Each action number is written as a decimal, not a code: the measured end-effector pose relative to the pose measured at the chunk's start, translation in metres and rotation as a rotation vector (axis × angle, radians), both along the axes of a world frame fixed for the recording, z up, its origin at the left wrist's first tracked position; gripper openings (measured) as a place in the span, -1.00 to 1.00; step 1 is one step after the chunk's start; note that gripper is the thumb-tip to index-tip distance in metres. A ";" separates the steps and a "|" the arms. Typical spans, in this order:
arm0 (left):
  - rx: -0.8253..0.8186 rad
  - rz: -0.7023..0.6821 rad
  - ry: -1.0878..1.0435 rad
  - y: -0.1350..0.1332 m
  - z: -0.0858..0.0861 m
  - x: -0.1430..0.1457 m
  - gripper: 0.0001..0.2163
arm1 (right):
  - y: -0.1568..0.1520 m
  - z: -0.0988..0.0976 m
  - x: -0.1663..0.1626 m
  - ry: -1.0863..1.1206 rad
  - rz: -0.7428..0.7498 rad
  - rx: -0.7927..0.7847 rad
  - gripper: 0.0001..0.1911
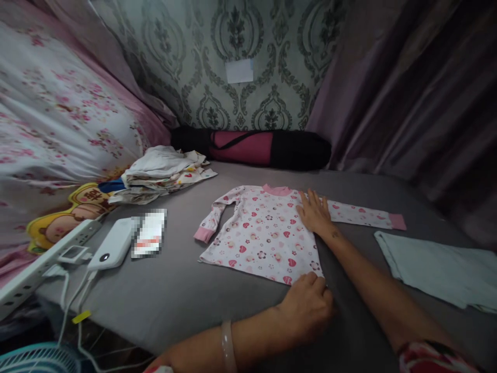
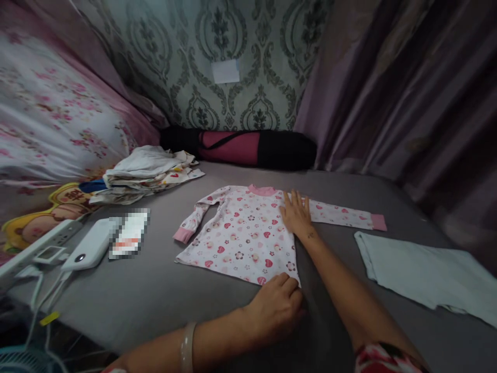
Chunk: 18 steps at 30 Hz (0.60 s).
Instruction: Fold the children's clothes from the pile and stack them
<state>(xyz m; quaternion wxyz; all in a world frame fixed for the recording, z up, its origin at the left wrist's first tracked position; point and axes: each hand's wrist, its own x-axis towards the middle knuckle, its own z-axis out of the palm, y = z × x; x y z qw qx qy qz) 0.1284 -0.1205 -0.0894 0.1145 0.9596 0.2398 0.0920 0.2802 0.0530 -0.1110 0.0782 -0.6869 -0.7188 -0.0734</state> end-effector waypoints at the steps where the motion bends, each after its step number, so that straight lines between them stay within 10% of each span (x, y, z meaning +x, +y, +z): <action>1: -0.053 -0.039 -0.026 0.002 0.007 -0.010 -0.80 | -0.013 0.000 -0.009 0.014 0.037 0.004 -0.37; 5: -0.308 0.013 -0.205 0.020 0.030 -0.076 -0.78 | -0.080 -0.014 -0.035 0.125 0.180 -0.067 -0.33; 9: -0.316 0.604 -0.366 0.057 0.024 -0.166 -0.78 | -0.126 -0.027 -0.029 0.145 0.243 -0.088 -0.33; 13: -0.179 1.137 -0.225 0.093 0.012 -0.242 -0.74 | -0.128 -0.019 -0.020 0.100 0.223 -0.127 -0.34; 18: -0.337 1.215 -0.096 0.116 0.010 -0.266 -0.71 | -0.104 0.013 -0.059 0.026 0.340 -0.158 -0.50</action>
